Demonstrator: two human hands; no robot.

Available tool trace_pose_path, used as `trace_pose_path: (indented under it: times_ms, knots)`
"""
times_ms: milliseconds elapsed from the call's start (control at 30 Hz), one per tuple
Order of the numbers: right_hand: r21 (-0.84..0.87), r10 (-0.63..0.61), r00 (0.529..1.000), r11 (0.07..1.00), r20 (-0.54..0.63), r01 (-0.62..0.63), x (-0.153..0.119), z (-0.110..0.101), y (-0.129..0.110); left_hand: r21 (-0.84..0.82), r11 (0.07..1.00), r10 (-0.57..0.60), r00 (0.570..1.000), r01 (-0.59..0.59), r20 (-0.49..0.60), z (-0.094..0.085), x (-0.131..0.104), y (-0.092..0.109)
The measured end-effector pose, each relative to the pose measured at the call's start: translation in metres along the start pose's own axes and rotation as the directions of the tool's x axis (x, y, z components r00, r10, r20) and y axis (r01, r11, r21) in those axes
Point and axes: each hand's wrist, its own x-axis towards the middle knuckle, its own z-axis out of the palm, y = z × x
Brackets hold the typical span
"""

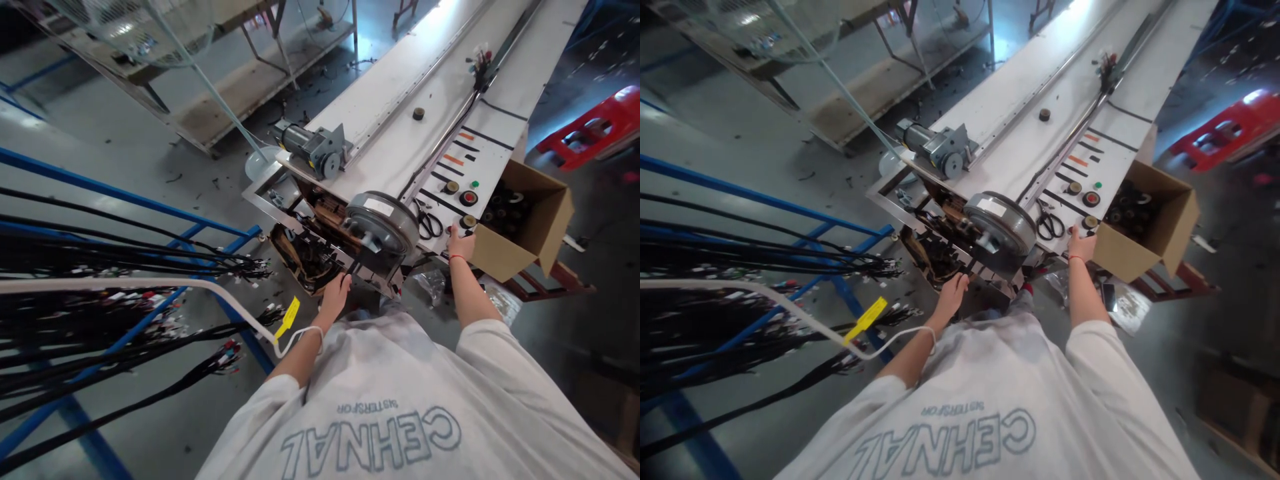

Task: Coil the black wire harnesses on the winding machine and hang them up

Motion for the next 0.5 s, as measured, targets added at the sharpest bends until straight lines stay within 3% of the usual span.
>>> trace_pose_path:
  times_ms: [400,500]
  knots:
    - [0.000,-0.002,1.000,1.000,0.016,0.002,0.002,0.002,0.003,-0.055,0.996,0.062,0.998,-0.063,-0.027,0.018,0.047,0.017]
    - [0.015,-0.031,0.999,0.999,0.021,0.030,0.002,0.002,0.005,-0.010,0.999,0.038,0.999,-0.038,-0.026,0.020,0.051,0.009]
